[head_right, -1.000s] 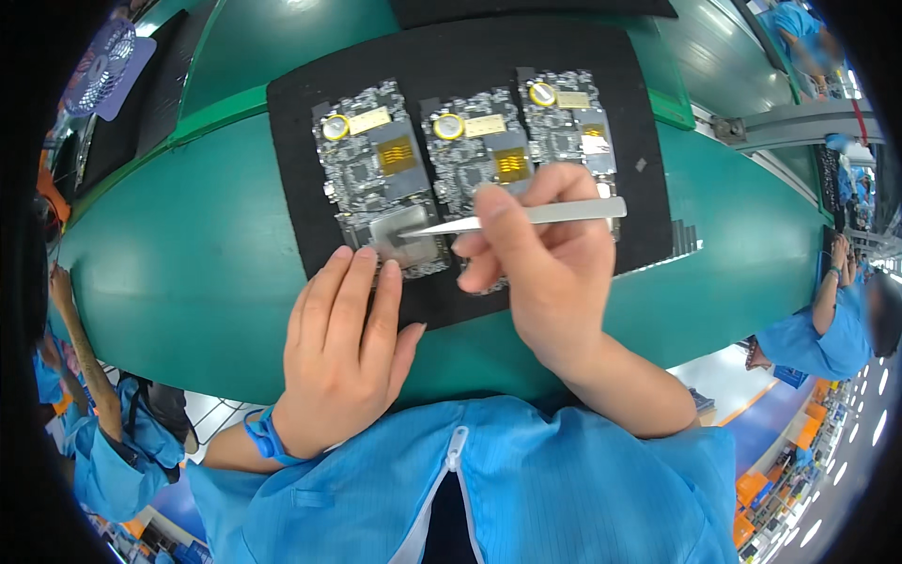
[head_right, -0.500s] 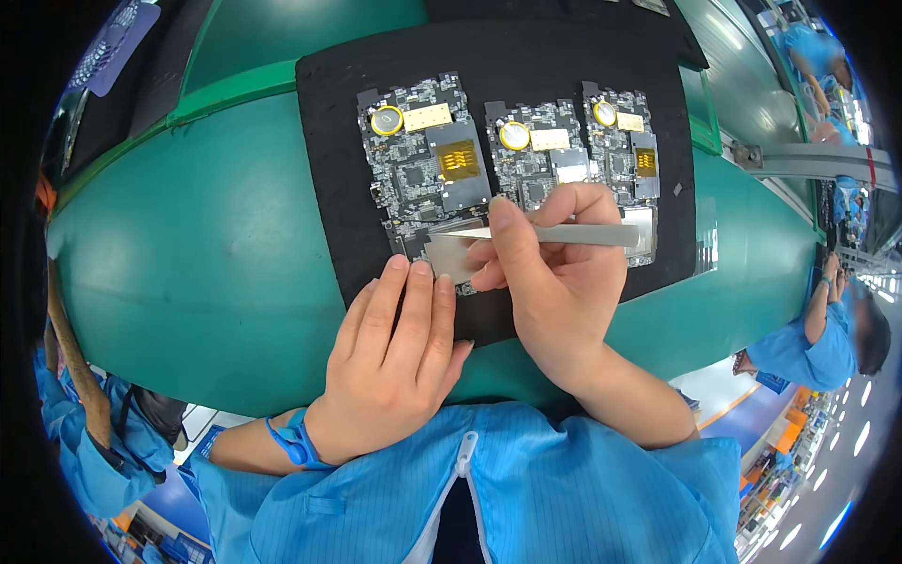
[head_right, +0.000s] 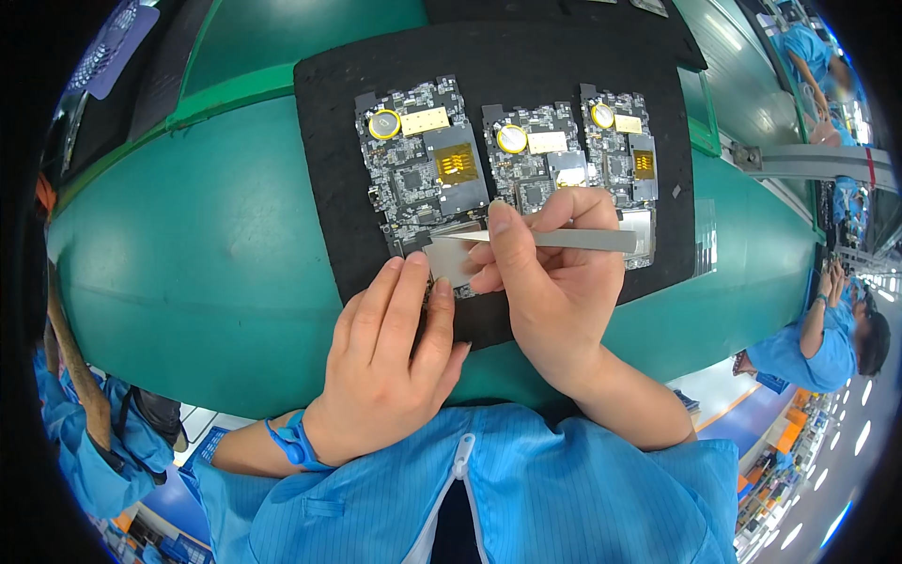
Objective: The person uses tweezers to pick up small metallic components from a sheet and places them onto specific areas of circuit boards. They repeat this process for multiple boards, moving the boards along the assembly line as they work.
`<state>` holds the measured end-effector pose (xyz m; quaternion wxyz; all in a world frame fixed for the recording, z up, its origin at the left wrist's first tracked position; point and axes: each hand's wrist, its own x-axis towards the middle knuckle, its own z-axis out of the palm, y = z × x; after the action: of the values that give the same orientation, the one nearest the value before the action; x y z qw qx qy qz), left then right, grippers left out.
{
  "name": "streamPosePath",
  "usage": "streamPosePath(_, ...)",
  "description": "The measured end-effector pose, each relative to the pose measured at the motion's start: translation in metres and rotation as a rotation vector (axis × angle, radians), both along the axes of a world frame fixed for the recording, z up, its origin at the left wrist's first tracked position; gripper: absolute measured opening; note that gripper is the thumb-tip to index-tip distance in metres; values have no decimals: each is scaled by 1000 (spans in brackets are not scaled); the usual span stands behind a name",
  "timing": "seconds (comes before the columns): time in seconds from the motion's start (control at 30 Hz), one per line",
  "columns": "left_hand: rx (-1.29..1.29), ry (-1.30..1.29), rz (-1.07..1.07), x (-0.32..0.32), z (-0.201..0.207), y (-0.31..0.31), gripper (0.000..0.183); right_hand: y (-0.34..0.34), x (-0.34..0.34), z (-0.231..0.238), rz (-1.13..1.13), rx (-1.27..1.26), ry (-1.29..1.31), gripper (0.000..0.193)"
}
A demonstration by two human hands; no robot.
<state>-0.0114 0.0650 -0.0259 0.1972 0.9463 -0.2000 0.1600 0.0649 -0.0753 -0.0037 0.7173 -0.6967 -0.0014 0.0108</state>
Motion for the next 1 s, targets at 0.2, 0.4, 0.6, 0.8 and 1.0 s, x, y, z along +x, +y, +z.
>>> streamPosePath(0.2,-5,39,-15,2,4,1,43,1,0,0,2,8,-2,21)
streamPosePath(0.4,22,34,-42,3,6,2,44,0,-1,-1,-1,72,-14,21)
streamPosePath(0.6,28,13,-32,3,5,1,43,-1,-2,-1,13,43,-5,21)
streamPosePath(0.8,37,8,-40,3,5,2,43,-2,3,1,17,11,-3,20)
streamPosePath(1.0,30,14,-33,1,4,2,44,-2,3,1,37,25,7,21)
